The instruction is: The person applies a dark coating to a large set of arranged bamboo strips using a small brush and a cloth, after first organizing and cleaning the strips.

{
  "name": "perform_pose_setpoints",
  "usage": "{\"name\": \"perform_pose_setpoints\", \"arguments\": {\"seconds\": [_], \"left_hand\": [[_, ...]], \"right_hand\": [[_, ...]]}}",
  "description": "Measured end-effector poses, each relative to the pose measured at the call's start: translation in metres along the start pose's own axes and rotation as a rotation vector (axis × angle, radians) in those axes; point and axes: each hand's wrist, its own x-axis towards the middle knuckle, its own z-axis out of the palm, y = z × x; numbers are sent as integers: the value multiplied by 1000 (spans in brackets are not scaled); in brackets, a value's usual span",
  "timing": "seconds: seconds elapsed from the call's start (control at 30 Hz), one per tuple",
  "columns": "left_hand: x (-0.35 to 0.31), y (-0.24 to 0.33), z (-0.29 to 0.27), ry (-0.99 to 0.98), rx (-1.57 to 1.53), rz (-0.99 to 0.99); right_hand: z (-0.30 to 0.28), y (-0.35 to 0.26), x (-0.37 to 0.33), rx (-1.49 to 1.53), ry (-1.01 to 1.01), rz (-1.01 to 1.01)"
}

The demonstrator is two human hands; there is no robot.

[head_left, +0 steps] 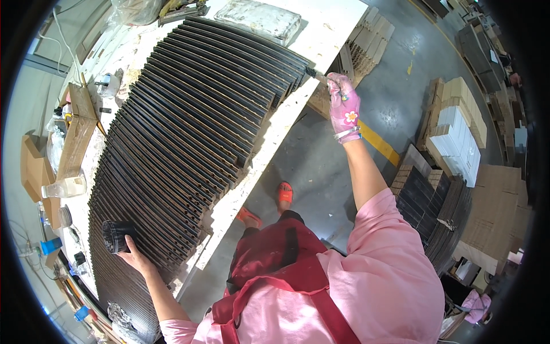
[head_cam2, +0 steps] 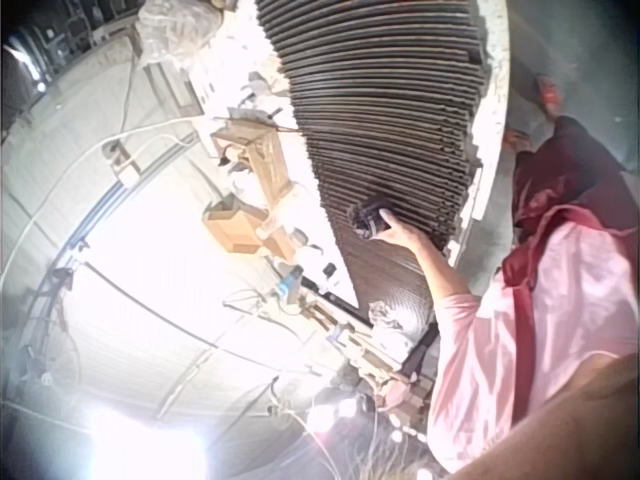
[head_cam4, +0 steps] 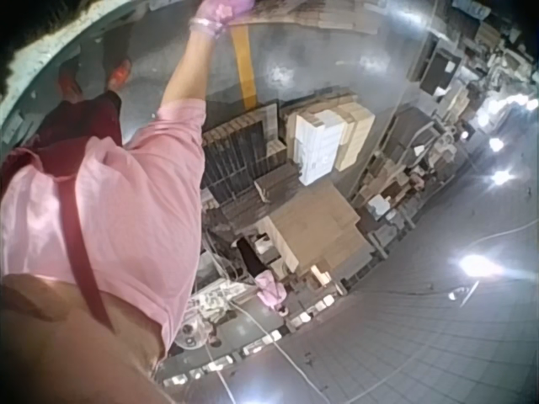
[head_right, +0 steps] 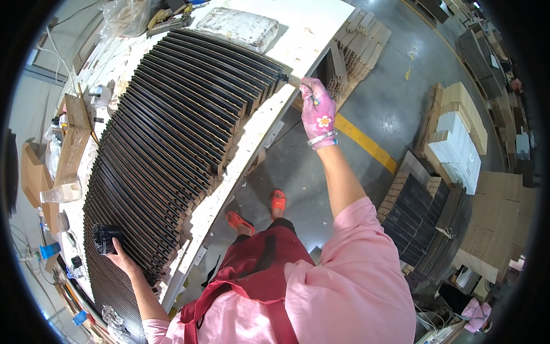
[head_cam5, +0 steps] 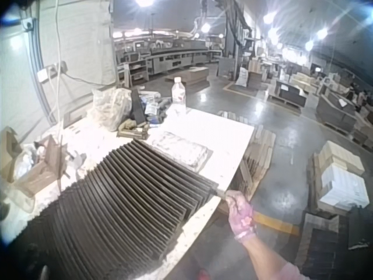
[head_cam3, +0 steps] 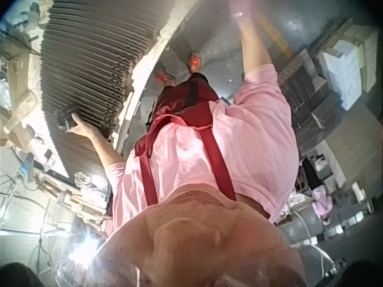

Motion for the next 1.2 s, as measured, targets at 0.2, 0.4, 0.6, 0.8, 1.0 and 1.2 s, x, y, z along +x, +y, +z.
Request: {"name": "perform_pose_setpoints", "arguments": {"seconds": [0.2,0.4,0.6,0.8,1.0,1.2], "left_hand": [[-1,7,1,2,55,-1],[-2,11,2,16,60,-30],[-2,6,-2,24,116,-67],[-3,5,-3,-1,84,-80],[0,-3,-5,21,116,-48],[-3,4,-2,-12,40,-78]], "right_hand": [[0,0,-2,-70,-9,-32],[-12,5,1,-34,68,15],[-14,-11,-13,79,2,104],[5,-34,-8,94,-164,52],[5,-13,-9,69,-78,108],[8,-9,-11,278,-143,40]]}}
